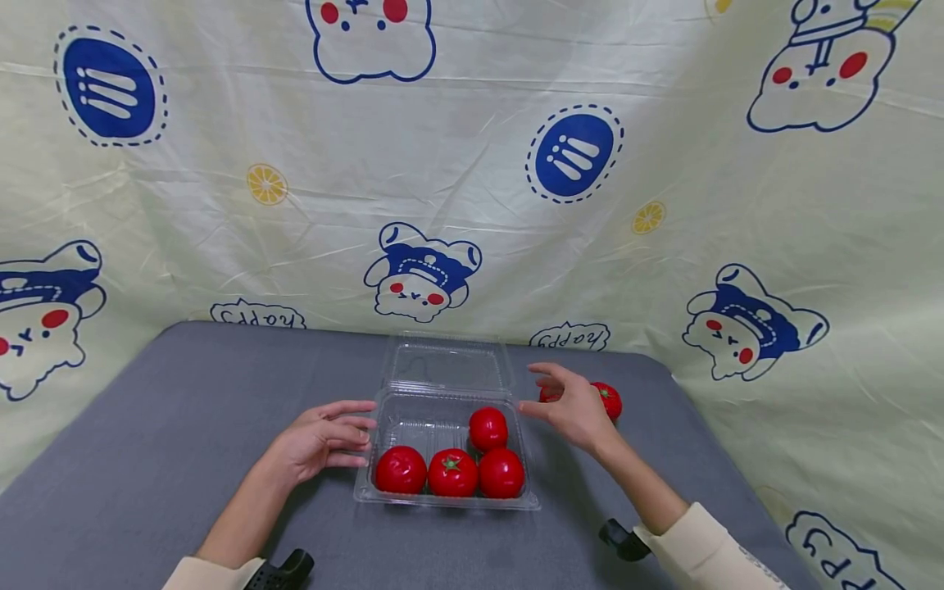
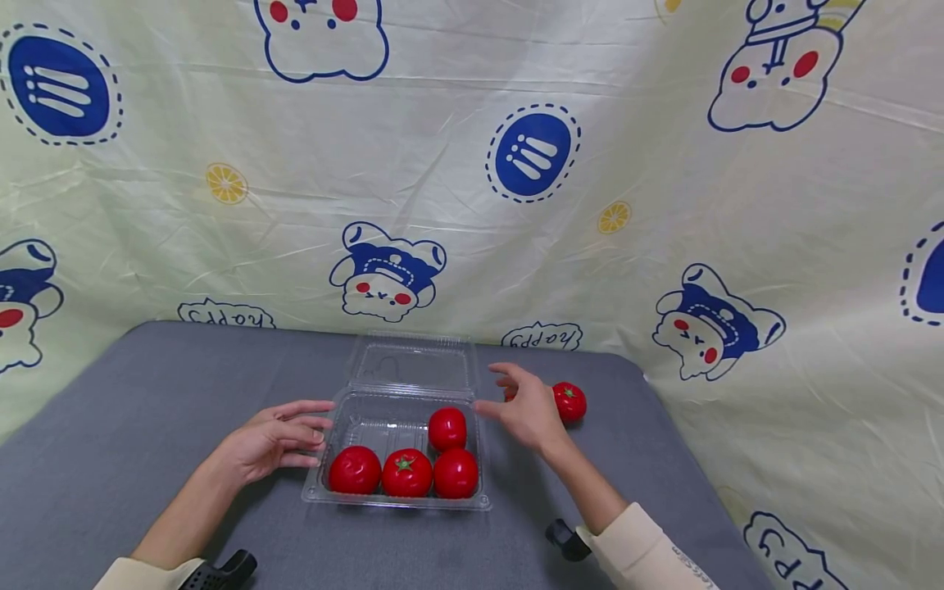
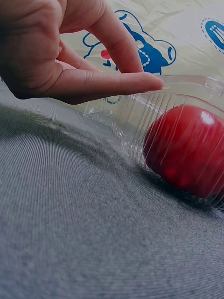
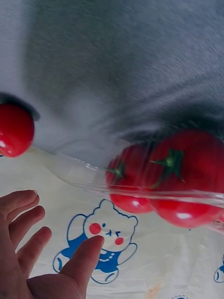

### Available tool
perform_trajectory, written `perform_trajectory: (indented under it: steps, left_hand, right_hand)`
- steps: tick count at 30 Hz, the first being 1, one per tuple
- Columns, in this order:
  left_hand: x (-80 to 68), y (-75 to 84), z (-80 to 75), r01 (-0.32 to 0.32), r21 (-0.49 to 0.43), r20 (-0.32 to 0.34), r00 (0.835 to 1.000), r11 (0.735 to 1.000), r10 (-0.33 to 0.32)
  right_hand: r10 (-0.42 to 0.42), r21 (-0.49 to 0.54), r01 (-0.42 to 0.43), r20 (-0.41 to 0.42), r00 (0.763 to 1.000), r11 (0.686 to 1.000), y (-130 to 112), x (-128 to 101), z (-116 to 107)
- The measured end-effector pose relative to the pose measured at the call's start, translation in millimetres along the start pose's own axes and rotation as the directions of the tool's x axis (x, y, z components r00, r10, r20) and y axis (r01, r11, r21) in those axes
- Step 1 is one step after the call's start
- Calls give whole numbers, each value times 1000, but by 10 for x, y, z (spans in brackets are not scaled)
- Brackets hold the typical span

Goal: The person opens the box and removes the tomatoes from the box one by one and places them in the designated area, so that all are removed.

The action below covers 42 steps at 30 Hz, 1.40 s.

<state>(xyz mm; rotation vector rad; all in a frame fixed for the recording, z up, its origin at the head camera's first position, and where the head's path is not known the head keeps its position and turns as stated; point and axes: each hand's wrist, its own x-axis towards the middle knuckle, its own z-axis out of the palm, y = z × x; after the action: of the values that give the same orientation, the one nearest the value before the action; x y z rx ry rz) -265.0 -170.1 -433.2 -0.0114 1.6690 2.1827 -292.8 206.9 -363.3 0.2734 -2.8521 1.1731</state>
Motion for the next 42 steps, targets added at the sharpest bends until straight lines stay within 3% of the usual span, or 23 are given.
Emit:
perform_trajectory:
  steps: [20, 42]
  left_hand:
    - [0, 7, 5, 0, -4, -3, 1000, 1000, 0]
    - [-2, -10, 3, -3, -12, 8, 1000, 1000, 3]
  right_hand:
    - [-49, 46, 46, 79, 996, 998, -189, -14, 291]
    - [-14, 36, 9, 130, 991, 999, -166, -47, 333]
